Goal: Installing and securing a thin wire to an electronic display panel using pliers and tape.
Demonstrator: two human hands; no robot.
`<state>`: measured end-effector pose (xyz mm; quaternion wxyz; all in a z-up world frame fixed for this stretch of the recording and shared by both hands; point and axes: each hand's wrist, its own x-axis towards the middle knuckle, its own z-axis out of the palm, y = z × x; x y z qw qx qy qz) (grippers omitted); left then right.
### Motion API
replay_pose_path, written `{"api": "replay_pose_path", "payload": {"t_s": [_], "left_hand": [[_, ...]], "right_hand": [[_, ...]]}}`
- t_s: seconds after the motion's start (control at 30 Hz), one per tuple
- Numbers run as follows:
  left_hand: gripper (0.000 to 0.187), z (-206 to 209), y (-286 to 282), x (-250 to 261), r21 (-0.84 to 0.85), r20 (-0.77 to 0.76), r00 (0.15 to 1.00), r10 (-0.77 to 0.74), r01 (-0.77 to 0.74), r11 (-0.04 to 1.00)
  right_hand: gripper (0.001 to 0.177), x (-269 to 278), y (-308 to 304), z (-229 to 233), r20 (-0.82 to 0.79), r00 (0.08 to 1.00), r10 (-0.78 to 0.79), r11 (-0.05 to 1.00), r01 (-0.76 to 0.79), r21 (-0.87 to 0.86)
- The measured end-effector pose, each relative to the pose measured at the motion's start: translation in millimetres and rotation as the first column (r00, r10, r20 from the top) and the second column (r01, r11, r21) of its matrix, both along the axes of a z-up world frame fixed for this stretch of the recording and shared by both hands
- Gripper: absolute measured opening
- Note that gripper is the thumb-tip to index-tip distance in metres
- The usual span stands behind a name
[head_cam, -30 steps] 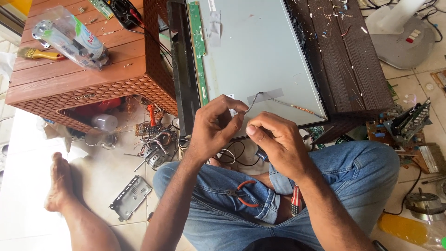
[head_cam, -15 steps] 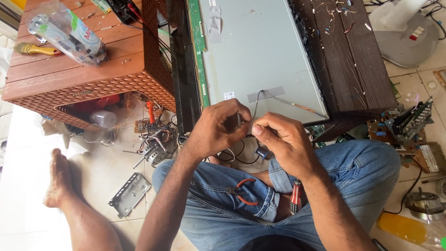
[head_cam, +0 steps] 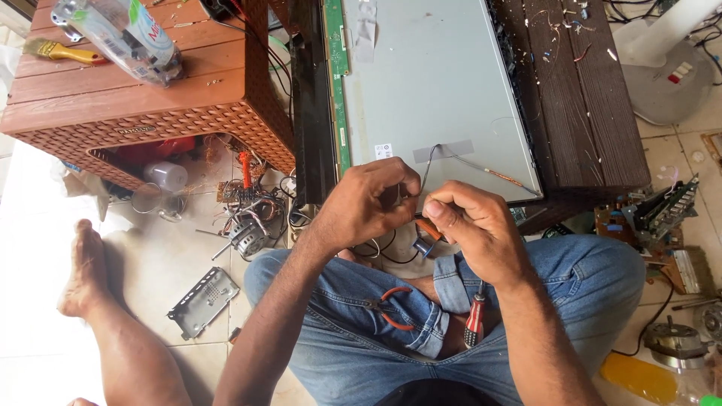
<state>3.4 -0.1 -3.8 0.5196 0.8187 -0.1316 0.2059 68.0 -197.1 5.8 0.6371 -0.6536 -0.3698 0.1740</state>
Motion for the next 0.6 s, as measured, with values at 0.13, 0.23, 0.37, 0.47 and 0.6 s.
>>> {"api": "replay_pose_path", "payload": {"t_s": [0.13, 0.23, 0.37, 0.47, 0.6], "left_hand": [[0.017, -1.5, -0.1, -3.4, -0.032, -0.014, 1.000, 0.027, -0.027, 0.999], [0.017, -4.1, -1.3, -1.6, -0.046, -0.010, 0.999, 0.045, -0.046, 0.998], [0.016, 0.2, -2.0, -3.1, -0.049, -0.006, 0.998, 0.067, -0.067, 0.997], [0.014, -0.1, -2.6, -3.7, -0.053, -0.002, 0.997, 0.074, -0.074, 0.996], [0.012, -4.6, -4.2, -3.0, -0.042, 0.015, 0.995, 0.095, -0.094, 0.995]], "right_hand": [[0.027, 1.6, -2.6, -3.7, -0.044, 0.999, 0.003, 1.000, -0.002, 0.019], [0.027, 0.8, -3.0, -3.9, -0.054, 0.998, 0.023, 0.999, -0.021, 0.045], [0.026, 2.4, -5.1, -7.2, -0.041, 0.998, 0.039, 0.999, -0.037, 0.037], [0.028, 2.0, -4.8, -4.5, -0.035, 0.998, 0.048, 0.998, -0.047, 0.041], [0.028, 1.3, -4.4, -2.6, -0.020, 0.998, 0.053, 0.998, -0.052, 0.039]]}}
